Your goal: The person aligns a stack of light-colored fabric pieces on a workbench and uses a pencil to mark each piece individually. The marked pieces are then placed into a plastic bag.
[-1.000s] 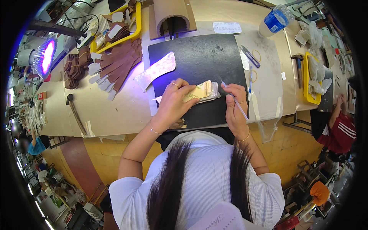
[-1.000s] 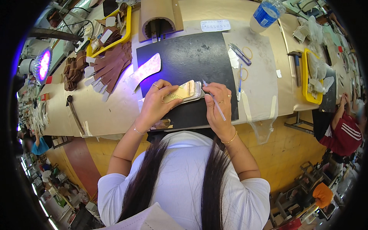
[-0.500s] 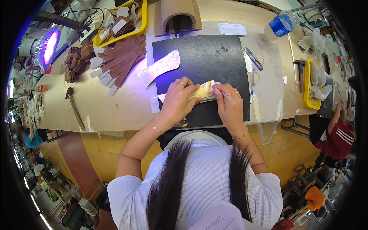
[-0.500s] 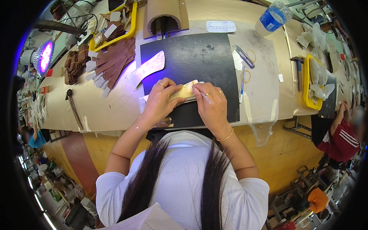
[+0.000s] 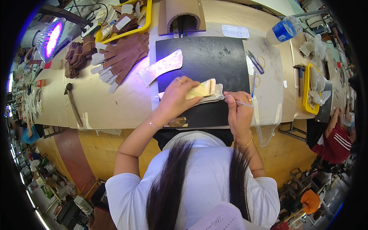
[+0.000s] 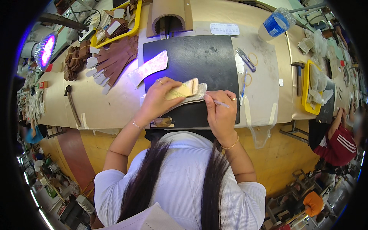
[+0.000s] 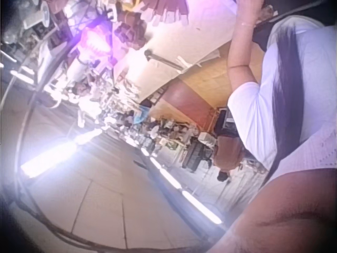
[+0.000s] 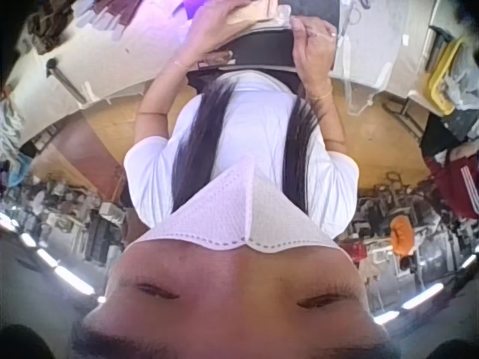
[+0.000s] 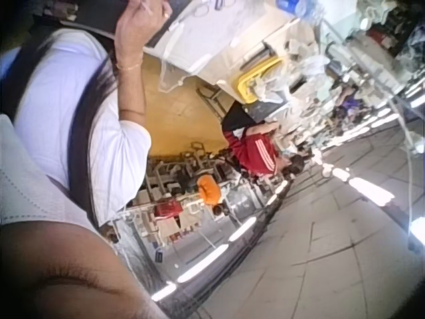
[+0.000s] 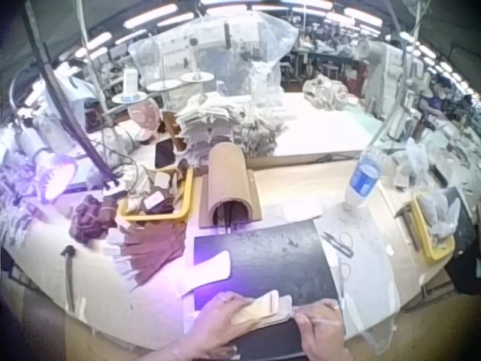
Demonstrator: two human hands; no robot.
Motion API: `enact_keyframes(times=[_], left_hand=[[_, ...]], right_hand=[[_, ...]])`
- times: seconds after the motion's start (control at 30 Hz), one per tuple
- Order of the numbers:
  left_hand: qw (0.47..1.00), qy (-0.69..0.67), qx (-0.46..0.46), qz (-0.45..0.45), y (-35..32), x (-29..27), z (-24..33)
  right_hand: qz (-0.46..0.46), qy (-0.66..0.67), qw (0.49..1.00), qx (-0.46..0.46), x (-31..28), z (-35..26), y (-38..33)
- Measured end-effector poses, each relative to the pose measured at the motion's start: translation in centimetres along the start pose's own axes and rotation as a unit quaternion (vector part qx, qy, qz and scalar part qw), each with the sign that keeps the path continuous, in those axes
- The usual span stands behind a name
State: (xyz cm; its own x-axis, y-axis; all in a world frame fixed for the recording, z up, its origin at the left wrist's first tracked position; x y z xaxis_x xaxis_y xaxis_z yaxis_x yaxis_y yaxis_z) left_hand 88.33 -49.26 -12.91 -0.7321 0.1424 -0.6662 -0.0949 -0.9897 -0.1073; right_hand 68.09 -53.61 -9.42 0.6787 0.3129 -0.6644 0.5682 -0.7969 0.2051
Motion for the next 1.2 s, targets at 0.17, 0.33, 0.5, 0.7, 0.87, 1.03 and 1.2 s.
enact_keyframes(times=[0.17,0.33,0.5,0.7,0.87,1.03,1.2], left_hand=[[0.997,0.001,-0.025,0.075,0.6,-4.8,-3.0],[0.991,0.09,-0.021,0.101,1.4,-6.9,-5.9],[0.994,0.087,0.014,0.069,0.2,-4.6,-2.3],[0.994,0.077,0.07,0.012,-1.4,0.8,2.1],[0.995,0.082,0.059,0.021,-1.2,1.7,2.2],[0.994,0.088,0.06,0.033,-0.8,1.7,1.9],[0.994,0.09,0.061,0.02,-0.5,1.8,1.7]], right_hand=[[0.002,0.01,1.0,0.013,-0.2,0.8,-0.3],[0.001,0.011,1.0,0.014,0.0,0.7,-0.4],[0.028,0.067,0.996,0.046,-0.1,1.4,-0.6],[0.028,0.201,0.976,0.084,1.5,3.0,-1.3],[0.035,0.234,0.967,0.09,1.9,3.5,-1.6],[0.012,0.212,0.974,0.081,1.8,3.5,-1.4],[-0.011,0.192,0.978,0.083,1.9,3.5,-1.4]])
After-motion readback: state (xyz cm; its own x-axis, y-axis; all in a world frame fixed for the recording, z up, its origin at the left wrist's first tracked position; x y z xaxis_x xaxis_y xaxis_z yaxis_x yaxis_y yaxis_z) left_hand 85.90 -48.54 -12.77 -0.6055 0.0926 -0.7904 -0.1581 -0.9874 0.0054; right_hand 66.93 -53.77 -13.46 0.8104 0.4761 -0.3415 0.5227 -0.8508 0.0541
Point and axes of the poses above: each hand's wrist, its own y-axis towards the middle knuckle, its own x-axis out of the palm, z = x × y, the point moved 5 cm from there along y, towards the middle knuckle, and after that the axes turned 11 degrees about -z, right-handed, at the moved point
